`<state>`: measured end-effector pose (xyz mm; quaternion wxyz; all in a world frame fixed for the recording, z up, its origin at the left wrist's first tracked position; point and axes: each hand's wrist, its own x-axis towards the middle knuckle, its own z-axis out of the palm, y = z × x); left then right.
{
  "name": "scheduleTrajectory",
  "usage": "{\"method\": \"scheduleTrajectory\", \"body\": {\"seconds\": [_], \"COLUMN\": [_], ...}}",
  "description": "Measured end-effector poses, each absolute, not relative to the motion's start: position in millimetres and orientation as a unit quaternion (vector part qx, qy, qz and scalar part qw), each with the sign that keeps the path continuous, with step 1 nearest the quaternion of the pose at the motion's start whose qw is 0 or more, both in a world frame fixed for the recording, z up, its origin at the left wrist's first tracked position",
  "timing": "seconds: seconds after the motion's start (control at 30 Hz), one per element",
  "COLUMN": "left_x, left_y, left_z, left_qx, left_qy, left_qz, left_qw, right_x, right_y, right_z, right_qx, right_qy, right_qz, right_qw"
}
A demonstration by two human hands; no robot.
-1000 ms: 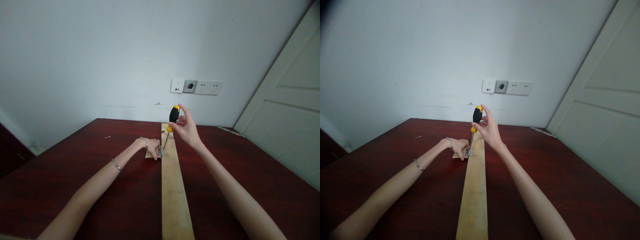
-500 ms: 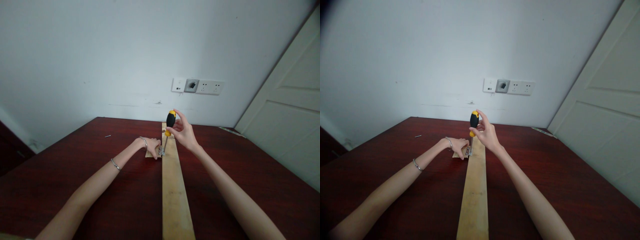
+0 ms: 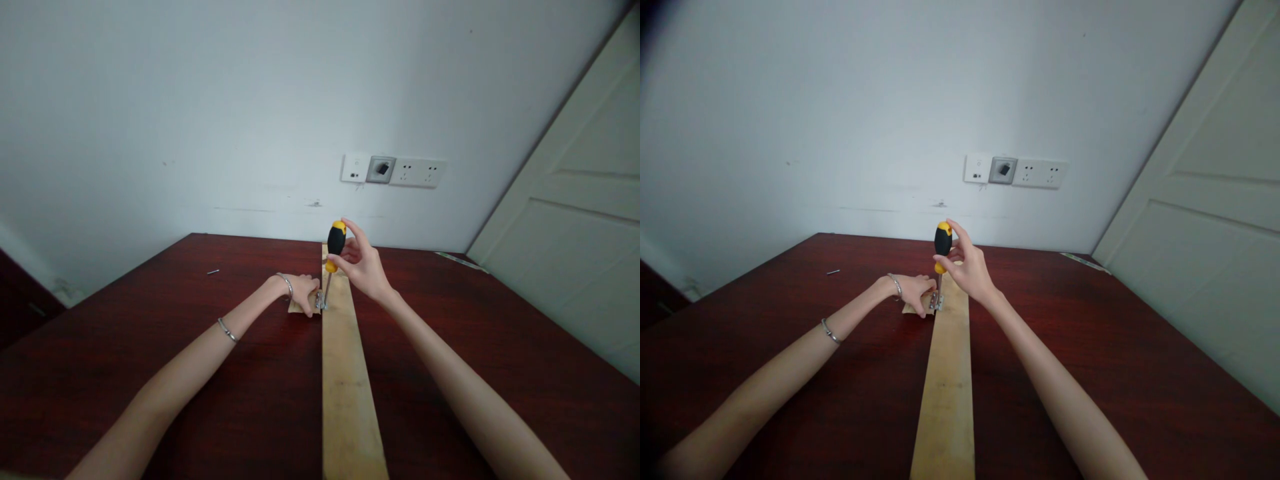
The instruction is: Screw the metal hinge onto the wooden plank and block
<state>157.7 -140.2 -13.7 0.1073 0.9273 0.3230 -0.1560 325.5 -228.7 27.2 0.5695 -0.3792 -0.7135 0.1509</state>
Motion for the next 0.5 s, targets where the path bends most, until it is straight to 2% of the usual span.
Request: {"method": "scheduleTrajectory", "body": {"seconds": [0.5], "left_x": [159.5], "left_y": [-146.5], "left_z": [-4.8], "left_qx": [0.926], "left_qy": [0.315], "left_qz": [-0.188], "left_qw": [0.088], "right_x": [325.0], "right_y": [-229.2], "right_z": [27.6], "right_qx": [-0.370], "right_qy": [-0.719], "right_qz": [0.159], "right_qw": [0.567]}}
